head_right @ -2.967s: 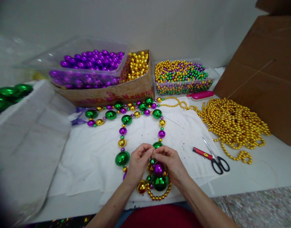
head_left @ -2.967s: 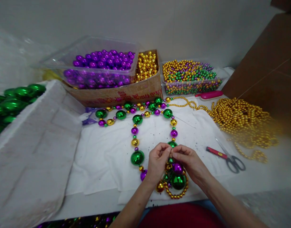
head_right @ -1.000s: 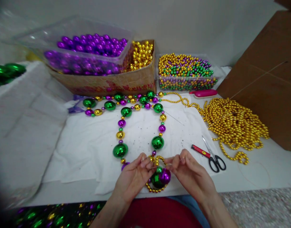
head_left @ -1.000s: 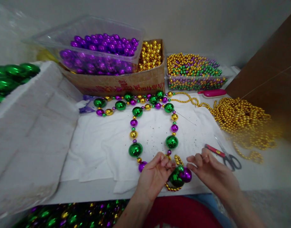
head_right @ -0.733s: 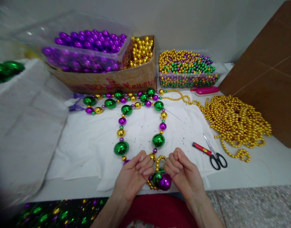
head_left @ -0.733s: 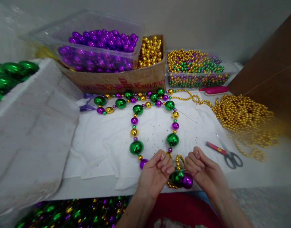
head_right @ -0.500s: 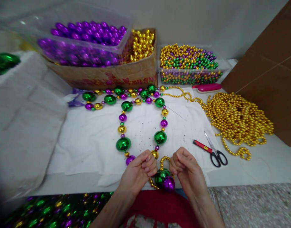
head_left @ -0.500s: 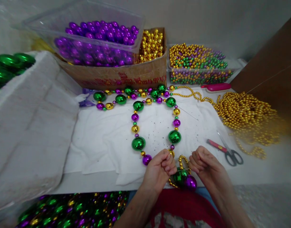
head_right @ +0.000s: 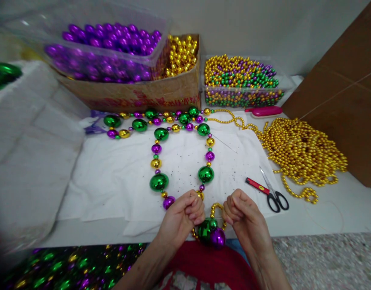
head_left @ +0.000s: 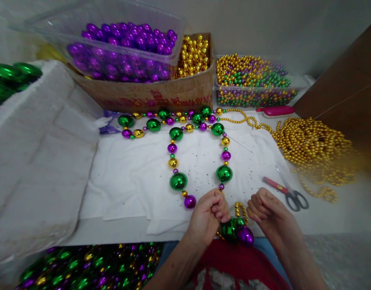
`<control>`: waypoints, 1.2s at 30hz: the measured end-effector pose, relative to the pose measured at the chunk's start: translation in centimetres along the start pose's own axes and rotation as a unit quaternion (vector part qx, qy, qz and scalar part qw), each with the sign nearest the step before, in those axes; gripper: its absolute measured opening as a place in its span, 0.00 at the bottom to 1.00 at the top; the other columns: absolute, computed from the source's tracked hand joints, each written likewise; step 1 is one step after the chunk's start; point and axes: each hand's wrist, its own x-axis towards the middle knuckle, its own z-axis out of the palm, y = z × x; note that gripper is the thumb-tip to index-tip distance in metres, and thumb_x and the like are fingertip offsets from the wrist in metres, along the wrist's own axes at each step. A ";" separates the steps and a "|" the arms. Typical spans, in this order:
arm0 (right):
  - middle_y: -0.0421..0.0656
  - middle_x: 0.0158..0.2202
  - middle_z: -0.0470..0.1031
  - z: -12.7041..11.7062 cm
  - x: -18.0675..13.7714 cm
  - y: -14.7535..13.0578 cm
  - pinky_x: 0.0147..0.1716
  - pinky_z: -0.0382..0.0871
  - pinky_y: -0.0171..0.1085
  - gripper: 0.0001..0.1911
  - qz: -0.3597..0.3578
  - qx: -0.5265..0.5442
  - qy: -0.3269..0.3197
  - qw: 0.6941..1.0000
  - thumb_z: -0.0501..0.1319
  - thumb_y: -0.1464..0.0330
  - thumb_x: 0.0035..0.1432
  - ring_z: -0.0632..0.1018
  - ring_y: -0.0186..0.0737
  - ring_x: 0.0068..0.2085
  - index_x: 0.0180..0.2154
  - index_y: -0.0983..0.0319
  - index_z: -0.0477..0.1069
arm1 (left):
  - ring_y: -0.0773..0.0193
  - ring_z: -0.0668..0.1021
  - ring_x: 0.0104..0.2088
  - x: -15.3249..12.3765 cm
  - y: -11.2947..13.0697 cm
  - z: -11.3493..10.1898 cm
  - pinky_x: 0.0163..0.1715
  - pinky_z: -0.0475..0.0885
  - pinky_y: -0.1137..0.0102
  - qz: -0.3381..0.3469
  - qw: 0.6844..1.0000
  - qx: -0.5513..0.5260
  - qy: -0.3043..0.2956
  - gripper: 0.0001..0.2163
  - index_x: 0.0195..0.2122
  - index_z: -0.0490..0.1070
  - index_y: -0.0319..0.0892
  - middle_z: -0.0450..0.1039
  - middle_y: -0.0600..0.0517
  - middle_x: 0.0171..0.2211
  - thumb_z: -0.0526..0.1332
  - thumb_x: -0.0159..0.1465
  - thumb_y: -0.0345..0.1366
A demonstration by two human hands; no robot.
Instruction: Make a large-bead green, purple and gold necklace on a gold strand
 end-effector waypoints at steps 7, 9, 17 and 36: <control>0.33 0.18 0.45 0.2 0.5 -0.6 0.21 0.50 0.33 0.14 -0.011 -0.060 -0.023 0.998 0.59 0.64 0.58 0.50 0.31 0.20 0.23 0.61 0.61 | 0.73 0.55 0.18 0.8 1.0 0.5 0.20 0.54 0.75 -0.014 0.999 0.046 -0.004 0.11 0.22 0.56 0.41 0.46 0.61 0.18 0.60 0.57 0.34; 0.34 0.18 0.52 0.6 0.9 -1.2 0.25 0.56 0.35 0.13 -0.025 -0.144 -0.026 0.989 0.59 0.62 0.57 0.56 0.33 0.22 0.24 0.60 0.63 | 0.73 0.57 0.19 1.2 1.8 0.8 0.21 0.56 0.75 -0.017 0.993 0.115 -0.014 0.11 0.23 0.59 0.40 0.50 0.60 0.18 0.61 0.57 0.36; 0.42 0.30 0.69 5.0 3.9 -4.4 0.37 0.61 0.39 0.11 -0.184 -0.509 -0.118 0.832 0.59 0.64 0.58 0.69 0.40 0.35 0.25 0.60 0.71 | 0.69 0.69 0.31 2.7 4.1 2.6 0.31 0.62 0.73 0.004 0.919 0.377 -0.116 0.08 0.35 0.72 0.38 0.69 0.53 0.30 0.63 0.52 0.27; 0.37 0.22 0.67 2.6 4.3 -2.7 0.27 0.58 0.33 0.06 -0.060 -0.523 -0.061 0.848 0.59 0.70 0.53 0.66 0.34 0.27 0.25 0.63 0.69 | 0.74 0.67 0.17 3.4 4.6 1.1 0.19 0.59 0.76 0.036 0.922 0.385 -0.016 0.10 0.30 0.71 0.36 0.71 0.53 0.22 0.63 0.57 0.40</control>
